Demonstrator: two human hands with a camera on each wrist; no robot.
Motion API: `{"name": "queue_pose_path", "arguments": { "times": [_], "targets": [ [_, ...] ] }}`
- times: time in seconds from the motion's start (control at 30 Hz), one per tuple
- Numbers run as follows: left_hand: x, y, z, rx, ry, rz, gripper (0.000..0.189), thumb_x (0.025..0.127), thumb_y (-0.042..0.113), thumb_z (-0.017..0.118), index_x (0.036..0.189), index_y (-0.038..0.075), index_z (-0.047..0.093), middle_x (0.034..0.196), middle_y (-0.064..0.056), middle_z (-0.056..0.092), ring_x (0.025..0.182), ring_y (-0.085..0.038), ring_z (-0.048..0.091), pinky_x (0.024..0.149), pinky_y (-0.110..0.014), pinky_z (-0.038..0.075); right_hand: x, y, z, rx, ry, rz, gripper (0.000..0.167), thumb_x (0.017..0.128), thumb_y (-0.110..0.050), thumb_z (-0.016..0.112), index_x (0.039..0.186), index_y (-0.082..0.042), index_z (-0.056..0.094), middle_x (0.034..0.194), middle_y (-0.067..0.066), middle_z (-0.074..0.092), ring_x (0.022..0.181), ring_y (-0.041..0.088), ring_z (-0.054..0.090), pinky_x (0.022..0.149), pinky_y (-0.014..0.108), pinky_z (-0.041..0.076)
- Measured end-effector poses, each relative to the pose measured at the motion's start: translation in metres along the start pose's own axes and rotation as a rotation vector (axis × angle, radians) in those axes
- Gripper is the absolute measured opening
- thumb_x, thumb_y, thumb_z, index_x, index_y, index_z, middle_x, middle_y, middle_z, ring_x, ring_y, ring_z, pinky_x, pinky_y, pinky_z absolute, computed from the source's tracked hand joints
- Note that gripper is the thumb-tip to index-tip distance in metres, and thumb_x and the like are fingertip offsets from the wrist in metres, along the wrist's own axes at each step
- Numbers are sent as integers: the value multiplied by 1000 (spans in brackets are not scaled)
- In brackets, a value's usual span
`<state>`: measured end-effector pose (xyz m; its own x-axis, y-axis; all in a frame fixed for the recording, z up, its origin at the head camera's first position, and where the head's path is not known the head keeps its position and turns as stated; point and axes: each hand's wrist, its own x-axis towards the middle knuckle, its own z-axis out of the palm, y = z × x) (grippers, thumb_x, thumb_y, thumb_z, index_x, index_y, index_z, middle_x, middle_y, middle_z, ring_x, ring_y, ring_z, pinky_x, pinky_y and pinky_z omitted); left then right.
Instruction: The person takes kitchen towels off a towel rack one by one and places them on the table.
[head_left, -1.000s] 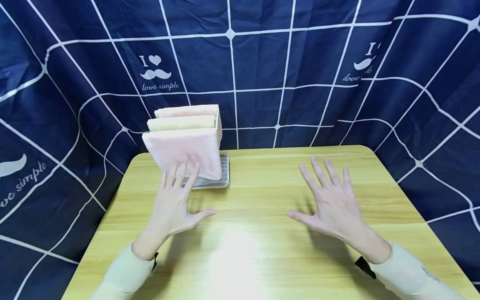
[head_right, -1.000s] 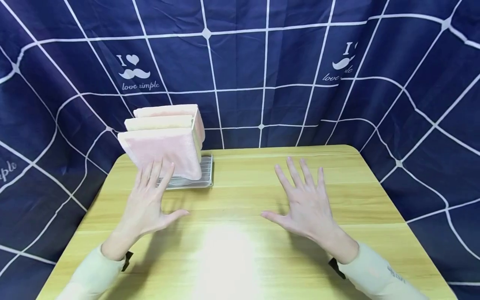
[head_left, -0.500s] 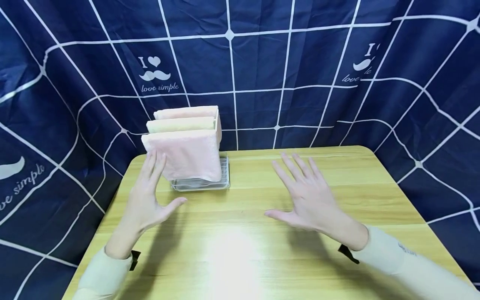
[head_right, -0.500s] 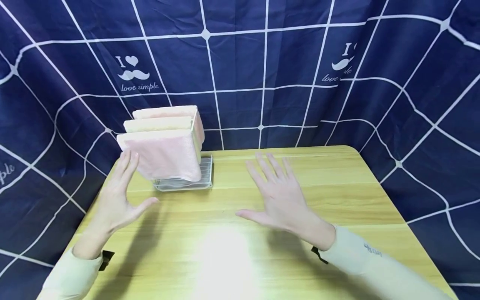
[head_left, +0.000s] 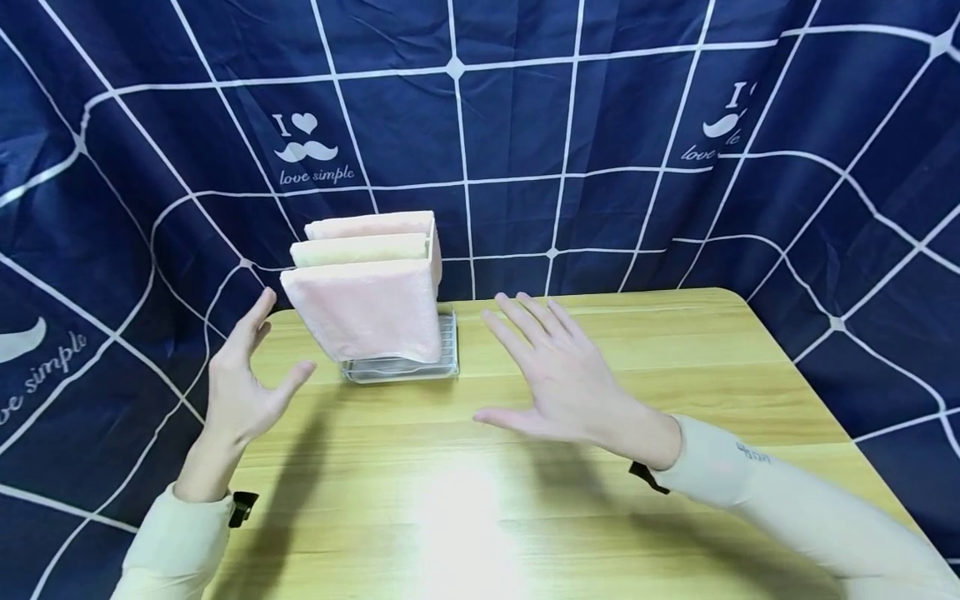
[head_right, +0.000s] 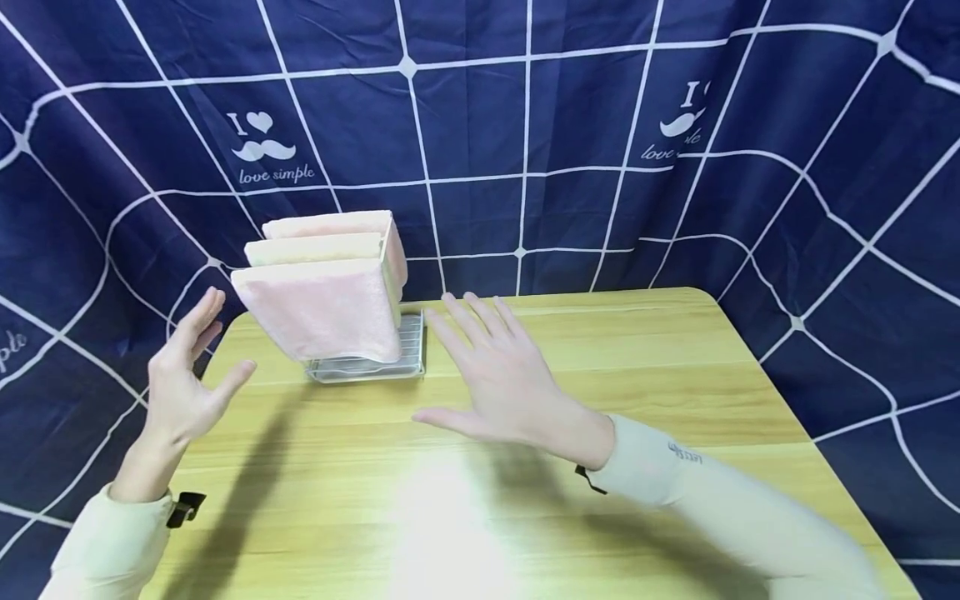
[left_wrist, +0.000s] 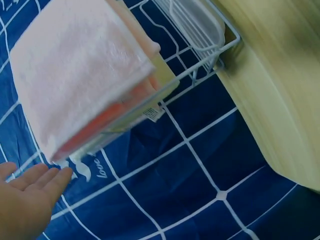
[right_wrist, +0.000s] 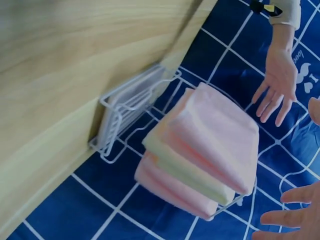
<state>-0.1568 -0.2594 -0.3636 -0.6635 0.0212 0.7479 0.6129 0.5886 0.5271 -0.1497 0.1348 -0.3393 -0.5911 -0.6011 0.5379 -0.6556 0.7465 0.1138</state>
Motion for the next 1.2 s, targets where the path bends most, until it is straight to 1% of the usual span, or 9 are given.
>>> {"name": "queue_pose_path", "arguments": {
  "times": [0.1, 0.2, 0.33, 0.43, 0.53, 0.67, 0.8, 0.93, 1.2],
  "targets": [
    [4, -3, -2, -118, 41, -53, 80, 75, -9, 79, 151, -1, 53, 149, -4, 63, 138, 4, 57, 113, -8, 49, 12, -3, 2, 10, 33, -18, 108, 87, -92, 41, 158, -11, 45, 162, 15, 50, 150, 37, 49, 128, 56, 42],
    [8, -7, -3, -217, 74, -94, 72, 80, -17, 72, 149, -3, 54, 142, 14, 65, 131, 1, 62, 109, -10, 53, 24, -6, 2, 44, 70, -28, 104, 88, -89, 46, 157, -11, 47, 159, 15, 54, 147, 36, 53, 126, 53, 47],
    [10, -16, -4, -373, 109, -115, 62, 85, -23, 66, 144, -6, 57, 135, 8, 71, 124, -3, 69, 105, -13, 58, 40, -10, 3, 108, 107, -27, 101, 84, -80, 65, 155, -11, 50, 156, 14, 58, 142, 35, 58, 118, 49, 55],
    [11, -23, -5, -512, 126, -128, 56, 87, -24, 63, 140, -4, 60, 130, 1, 75, 119, -6, 72, 102, -13, 59, 51, -14, 4, 162, 99, -14, 99, 82, -75, 72, 155, -11, 51, 154, 14, 59, 139, 34, 60, 110, 49, 60],
    [13, -29, -5, -592, 144, -159, 48, 90, -21, 62, 135, -3, 64, 123, 0, 78, 114, -7, 74, 95, -11, 61, 62, -16, 6, 221, 89, 0, 96, 83, -70, 75, 154, -10, 52, 151, 14, 61, 134, 32, 63, 104, 47, 63],
    [17, -38, -6, -627, 174, -231, 42, 93, -20, 62, 128, 2, 69, 113, 0, 82, 103, -6, 78, 86, -10, 63, 76, -18, 11, 256, 116, -4, 89, 83, -65, 78, 148, -8, 57, 142, 12, 67, 124, 29, 68, 95, 42, 66],
    [21, -46, -5, -657, 184, -285, 38, 93, -21, 61, 123, -1, 71, 106, 0, 83, 94, -6, 79, 82, -13, 65, 90, -17, 17, 240, 167, -37, 82, 85, -62, 79, 142, -6, 62, 136, 11, 70, 119, 28, 70, 91, 40, 67],
    [23, -54, 0, -698, 181, -314, 32, 93, -21, 61, 122, -8, 70, 102, -2, 83, 87, -7, 80, 80, -15, 66, 105, -15, 22, 223, 204, -75, 75, 87, -59, 79, 139, -6, 65, 133, 10, 71, 117, 26, 70, 92, 38, 67],
    [28, -65, 11, -706, 178, -337, 32, 93, -22, 61, 114, -3, 75, 94, 0, 83, 82, -8, 80, 75, -17, 67, 134, -13, 31, 87, 205, -210, 61, 96, -57, 70, 135, -9, 68, 125, 8, 72, 107, 24, 71, 90, 33, 65]
  ]
}}
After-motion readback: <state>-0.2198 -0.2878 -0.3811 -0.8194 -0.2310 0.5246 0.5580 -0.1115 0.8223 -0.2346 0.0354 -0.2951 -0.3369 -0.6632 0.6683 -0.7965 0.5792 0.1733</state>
